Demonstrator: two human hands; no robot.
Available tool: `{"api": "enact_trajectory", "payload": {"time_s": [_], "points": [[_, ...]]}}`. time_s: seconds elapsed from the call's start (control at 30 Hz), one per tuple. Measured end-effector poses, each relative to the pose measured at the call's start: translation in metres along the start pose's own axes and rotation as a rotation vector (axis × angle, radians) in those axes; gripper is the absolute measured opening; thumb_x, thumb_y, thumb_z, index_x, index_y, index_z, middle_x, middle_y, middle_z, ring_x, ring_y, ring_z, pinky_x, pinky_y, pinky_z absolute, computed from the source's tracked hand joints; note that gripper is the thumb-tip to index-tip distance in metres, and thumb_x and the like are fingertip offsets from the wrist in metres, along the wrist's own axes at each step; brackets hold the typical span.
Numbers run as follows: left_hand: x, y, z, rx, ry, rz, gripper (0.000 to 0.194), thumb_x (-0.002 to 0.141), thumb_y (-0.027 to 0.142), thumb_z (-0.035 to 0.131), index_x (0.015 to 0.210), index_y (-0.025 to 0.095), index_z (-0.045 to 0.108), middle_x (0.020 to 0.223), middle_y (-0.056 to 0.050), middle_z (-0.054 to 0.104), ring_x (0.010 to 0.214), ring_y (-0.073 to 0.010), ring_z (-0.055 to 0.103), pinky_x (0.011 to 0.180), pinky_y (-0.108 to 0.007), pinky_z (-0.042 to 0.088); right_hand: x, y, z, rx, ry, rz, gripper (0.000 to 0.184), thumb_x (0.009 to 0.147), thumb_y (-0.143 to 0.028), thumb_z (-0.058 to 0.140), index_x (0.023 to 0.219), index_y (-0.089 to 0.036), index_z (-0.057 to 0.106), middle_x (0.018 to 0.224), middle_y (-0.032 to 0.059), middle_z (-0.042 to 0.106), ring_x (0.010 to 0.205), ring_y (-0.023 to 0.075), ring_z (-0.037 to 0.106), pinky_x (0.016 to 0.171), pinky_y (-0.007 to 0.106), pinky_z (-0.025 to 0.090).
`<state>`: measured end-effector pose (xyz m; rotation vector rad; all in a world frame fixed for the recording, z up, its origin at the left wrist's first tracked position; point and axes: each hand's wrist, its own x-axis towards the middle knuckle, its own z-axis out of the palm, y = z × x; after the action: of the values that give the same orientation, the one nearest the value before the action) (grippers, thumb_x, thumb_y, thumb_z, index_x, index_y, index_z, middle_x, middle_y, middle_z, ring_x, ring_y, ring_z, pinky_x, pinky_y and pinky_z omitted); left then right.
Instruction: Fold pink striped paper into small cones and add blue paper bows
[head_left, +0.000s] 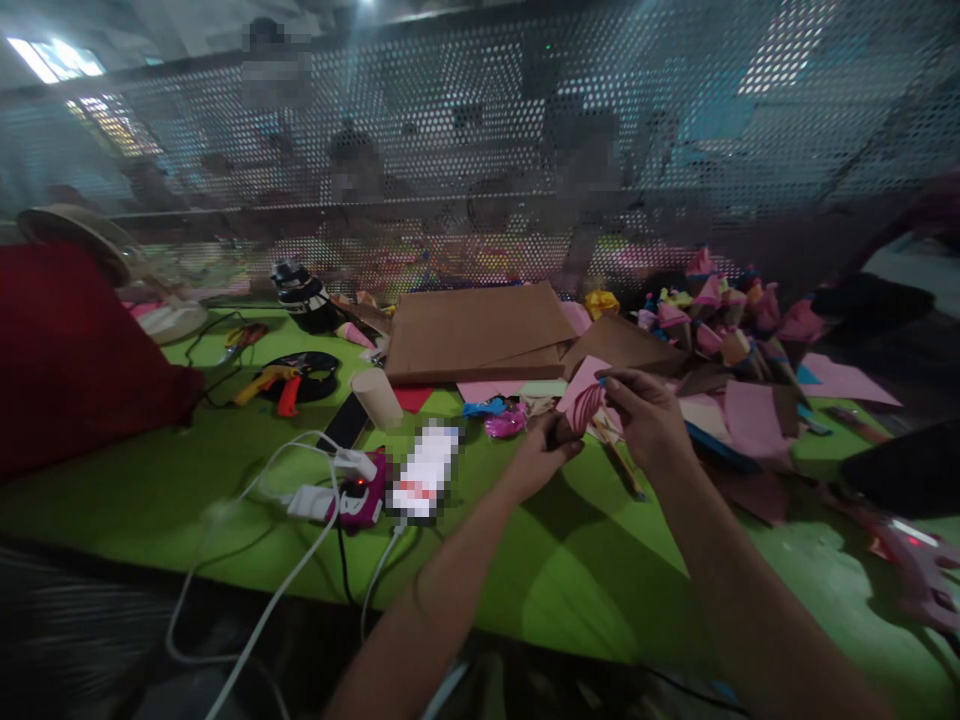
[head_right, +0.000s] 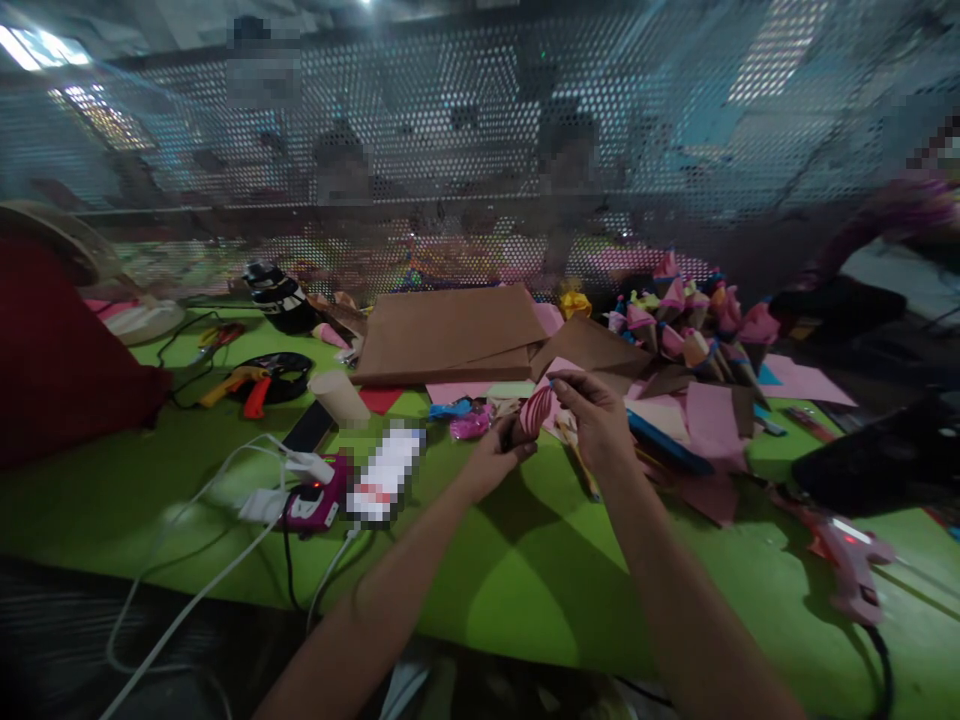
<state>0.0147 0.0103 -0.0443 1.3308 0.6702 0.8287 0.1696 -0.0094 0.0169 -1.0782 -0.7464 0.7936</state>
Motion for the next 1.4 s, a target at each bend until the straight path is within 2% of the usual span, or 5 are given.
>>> {"api": "enact_trajectory", "payload": {"time_s": [0.37, 0.5, 0.9, 1.07, 1.4], "points": [[-0.003, 0.007, 0.000, -0.098, -0.010, -0.017, 0.058, 0.073, 0.032, 0.084, 0.126, 0.018, 0.066, 0.133, -0.011, 0.068, 0.129, -0.0316, 0.058, 0.116, -0.047, 0.039, 0.000, 0.002, -0.004, 0.054, -0.078, -0.002, 0.032, 0.064, -0.052, 0.090, 0.088, -0.033, 0.083, 0.094, -0.0004, 0.078, 0.064, 0.0113, 0.058, 0.055, 0.026, 0.046], [-0.004, 0.010, 0.001, -0.208, -0.049, -0.043, 0.063, 0.067, 0.036, 0.089, 0.123, 0.018, 0.068, 0.133, -0.012, 0.068, 0.126, -0.0310, 0.059, 0.110, -0.044, 0.043, 0.001, 0.005, -0.004, 0.081, -0.139, 0.040, 0.030, 0.061, -0.051, 0.092, 0.082, -0.032, 0.083, 0.083, -0.0008, 0.077, 0.064, 0.0116, 0.059, 0.055, 0.026, 0.047], [-0.009, 0.020, 0.001, -0.250, -0.080, -0.138, 0.078, 0.058, 0.051, 0.093, 0.124, 0.017, 0.069, 0.105, -0.009, 0.071, 0.089, -0.0189, 0.064, 0.080, -0.030, 0.046, -0.001, 0.016, 0.000, 0.164, -0.155, 0.084, 0.038, 0.066, -0.059, 0.087, 0.090, -0.029, 0.083, 0.081, -0.0001, 0.078, 0.067, 0.0130, 0.064, 0.056, 0.025, 0.046], [-0.011, 0.024, 0.000, -0.264, -0.085, -0.143, 0.081, 0.054, 0.057, 0.094, 0.121, 0.017, 0.070, 0.095, -0.006, 0.069, 0.081, -0.0157, 0.063, 0.071, -0.027, 0.043, 0.000, 0.016, 0.000, 0.172, -0.185, 0.062, 0.033, 0.069, -0.051, 0.087, 0.095, -0.031, 0.082, 0.093, 0.0003, 0.081, 0.073, 0.0147, 0.069, 0.060, 0.027, 0.048], [-0.010, 0.023, -0.001, -0.237, -0.160, -0.166, 0.079, 0.057, 0.056, 0.093, 0.122, 0.017, 0.070, 0.099, -0.007, 0.070, 0.080, -0.0146, 0.061, 0.074, -0.029, 0.044, 0.000, 0.019, 0.000, 0.215, -0.163, 0.057, 0.027, 0.063, -0.044, 0.093, 0.084, -0.031, 0.080, 0.092, -0.0009, 0.081, 0.069, 0.0145, 0.067, 0.060, 0.028, 0.050]]}}
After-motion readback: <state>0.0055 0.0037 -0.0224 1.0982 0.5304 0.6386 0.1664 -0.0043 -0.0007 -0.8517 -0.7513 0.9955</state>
